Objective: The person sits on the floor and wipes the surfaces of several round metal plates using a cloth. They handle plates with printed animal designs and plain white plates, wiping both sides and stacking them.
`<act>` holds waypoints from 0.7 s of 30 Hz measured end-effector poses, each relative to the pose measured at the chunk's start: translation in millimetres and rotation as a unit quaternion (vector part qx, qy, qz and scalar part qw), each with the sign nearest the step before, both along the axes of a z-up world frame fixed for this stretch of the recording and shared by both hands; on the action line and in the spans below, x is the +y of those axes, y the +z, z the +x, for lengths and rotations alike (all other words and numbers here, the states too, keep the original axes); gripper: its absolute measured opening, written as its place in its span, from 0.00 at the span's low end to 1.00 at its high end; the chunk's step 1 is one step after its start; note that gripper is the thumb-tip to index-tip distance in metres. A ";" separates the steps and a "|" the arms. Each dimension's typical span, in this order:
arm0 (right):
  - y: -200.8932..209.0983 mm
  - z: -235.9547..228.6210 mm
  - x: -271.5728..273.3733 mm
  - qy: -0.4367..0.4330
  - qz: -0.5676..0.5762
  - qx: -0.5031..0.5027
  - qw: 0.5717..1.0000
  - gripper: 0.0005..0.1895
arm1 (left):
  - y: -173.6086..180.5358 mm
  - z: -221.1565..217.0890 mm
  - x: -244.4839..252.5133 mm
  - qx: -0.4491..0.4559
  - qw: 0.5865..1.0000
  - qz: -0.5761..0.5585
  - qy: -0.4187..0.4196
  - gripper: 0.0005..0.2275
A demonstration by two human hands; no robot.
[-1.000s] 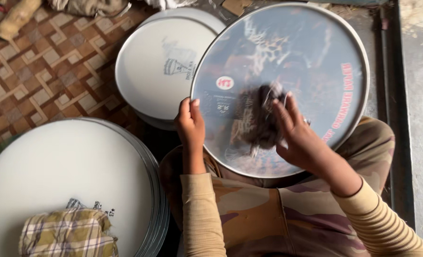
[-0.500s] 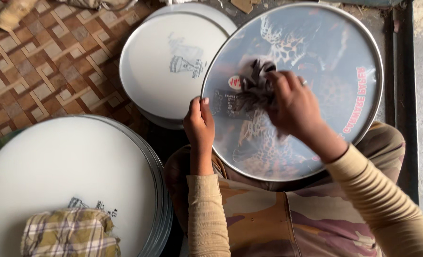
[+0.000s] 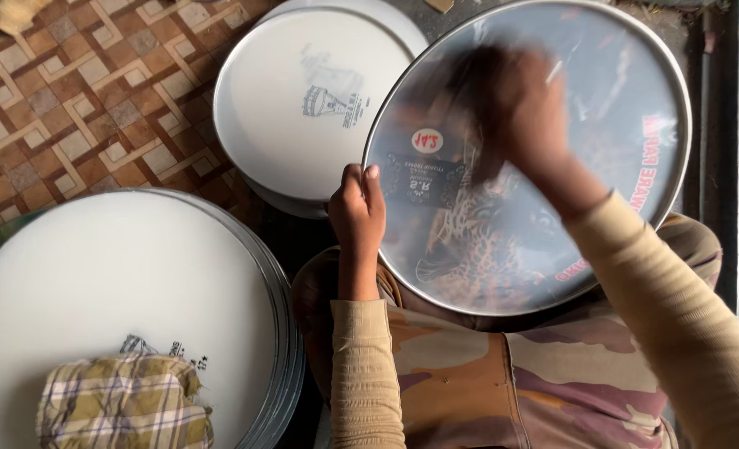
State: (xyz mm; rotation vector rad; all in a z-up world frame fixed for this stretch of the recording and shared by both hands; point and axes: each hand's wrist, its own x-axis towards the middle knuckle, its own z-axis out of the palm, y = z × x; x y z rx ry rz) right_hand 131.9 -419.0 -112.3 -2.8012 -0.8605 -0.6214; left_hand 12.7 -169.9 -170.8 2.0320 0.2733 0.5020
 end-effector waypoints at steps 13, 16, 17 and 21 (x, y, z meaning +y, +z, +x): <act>-44.7 -53.9 38.9 0.130 -0.134 0.064 0.980 0.13 | 7.9 -6.0 4.8 -0.095 0.994 0.022 -0.041 0.23; -12.0 36.7 1.9 0.077 -0.020 -0.061 0.995 0.20 | 17.7 1.3 1.2 -0.108 0.993 0.005 -0.057 0.24; 5.9 57.6 -7.2 0.076 0.088 -0.037 0.993 0.19 | 20.2 2.6 3.1 -0.125 0.991 0.005 -0.054 0.24; 5.3 7.7 27.4 0.072 0.035 -0.068 0.995 0.16 | 10.0 -1.5 4.7 -0.103 0.994 0.018 -0.038 0.24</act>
